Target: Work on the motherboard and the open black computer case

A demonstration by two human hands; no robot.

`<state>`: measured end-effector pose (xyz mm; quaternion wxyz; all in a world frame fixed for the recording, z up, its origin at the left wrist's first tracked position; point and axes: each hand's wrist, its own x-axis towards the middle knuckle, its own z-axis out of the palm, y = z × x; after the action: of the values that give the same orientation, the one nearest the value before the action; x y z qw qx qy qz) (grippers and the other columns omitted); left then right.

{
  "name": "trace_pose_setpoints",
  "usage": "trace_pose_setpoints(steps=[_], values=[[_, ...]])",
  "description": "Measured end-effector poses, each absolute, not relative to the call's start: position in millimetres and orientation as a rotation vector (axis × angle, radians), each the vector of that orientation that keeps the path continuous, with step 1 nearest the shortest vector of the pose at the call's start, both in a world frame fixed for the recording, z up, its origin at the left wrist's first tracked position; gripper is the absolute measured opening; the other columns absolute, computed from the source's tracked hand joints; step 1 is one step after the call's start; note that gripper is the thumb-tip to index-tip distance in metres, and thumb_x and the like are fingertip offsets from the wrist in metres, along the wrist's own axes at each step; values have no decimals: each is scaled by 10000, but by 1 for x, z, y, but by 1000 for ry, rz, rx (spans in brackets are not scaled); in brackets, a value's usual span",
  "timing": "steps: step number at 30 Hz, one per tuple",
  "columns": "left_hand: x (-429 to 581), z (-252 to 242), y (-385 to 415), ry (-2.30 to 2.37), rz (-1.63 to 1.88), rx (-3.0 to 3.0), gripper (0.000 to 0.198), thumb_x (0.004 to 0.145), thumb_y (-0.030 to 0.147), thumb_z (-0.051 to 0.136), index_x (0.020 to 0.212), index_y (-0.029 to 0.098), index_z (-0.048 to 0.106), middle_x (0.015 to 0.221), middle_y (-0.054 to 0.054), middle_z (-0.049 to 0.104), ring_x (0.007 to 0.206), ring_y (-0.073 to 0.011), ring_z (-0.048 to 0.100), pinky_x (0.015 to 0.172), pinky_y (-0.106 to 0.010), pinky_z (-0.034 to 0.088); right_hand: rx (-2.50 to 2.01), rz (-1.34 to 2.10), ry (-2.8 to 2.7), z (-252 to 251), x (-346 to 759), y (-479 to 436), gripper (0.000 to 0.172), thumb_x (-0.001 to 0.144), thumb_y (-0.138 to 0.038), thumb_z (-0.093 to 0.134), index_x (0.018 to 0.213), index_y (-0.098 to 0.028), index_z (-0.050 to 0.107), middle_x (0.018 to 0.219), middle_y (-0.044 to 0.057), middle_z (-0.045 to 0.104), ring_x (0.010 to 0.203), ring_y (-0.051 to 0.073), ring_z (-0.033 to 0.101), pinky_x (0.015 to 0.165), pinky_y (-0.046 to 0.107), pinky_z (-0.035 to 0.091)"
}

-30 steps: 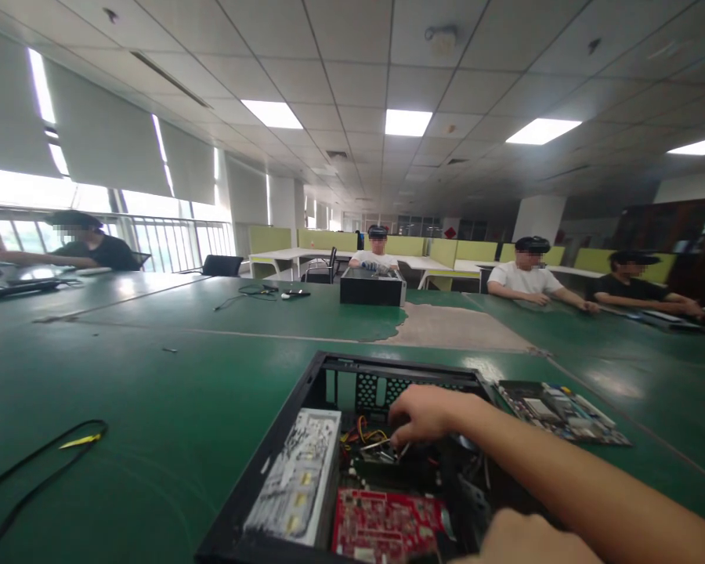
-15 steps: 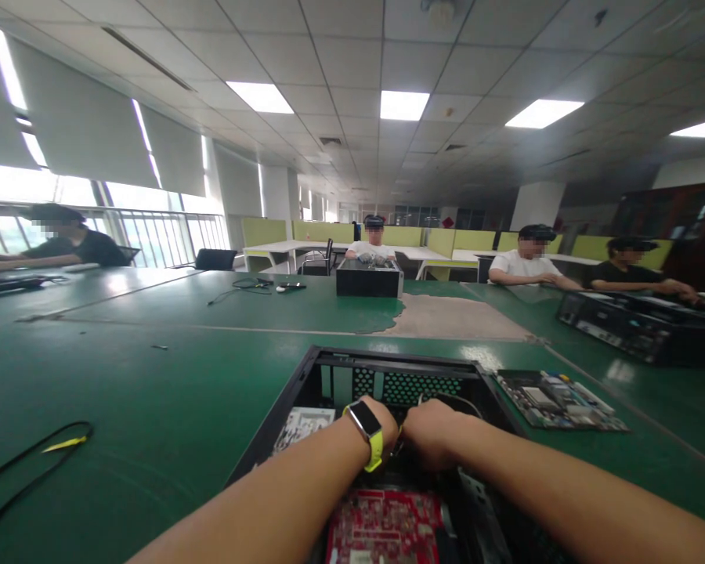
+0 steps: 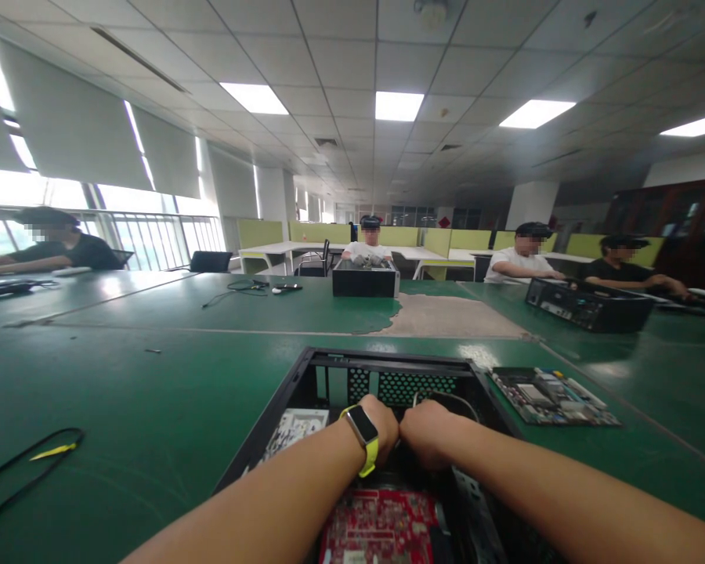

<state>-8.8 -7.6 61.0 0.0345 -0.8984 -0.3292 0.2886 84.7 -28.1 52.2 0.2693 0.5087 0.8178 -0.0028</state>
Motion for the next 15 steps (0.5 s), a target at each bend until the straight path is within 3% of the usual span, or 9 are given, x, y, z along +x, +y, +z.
trace_pose_setpoints(steps=[8,15], values=[[-5,60,-8,-1045,1008,-2715,452,665,223,756,1092,110,660,1120,-171,663,1001,-309,630,865,-421,534,1443,-60,2257,48,86,-25,344,597,-239,719,931,-157,720,968,163,705,910,292,672,744,340,536],[-8,60,-5,-1021,992,-2750,402,661,199,757,1048,116,686,1061,-166,686,969,-311,647,846,-394,547,1466,-82,2291,44,87,-24,326,547,-164,721,873,-140,725,940,167,709,888,295,677,743,342,535]])
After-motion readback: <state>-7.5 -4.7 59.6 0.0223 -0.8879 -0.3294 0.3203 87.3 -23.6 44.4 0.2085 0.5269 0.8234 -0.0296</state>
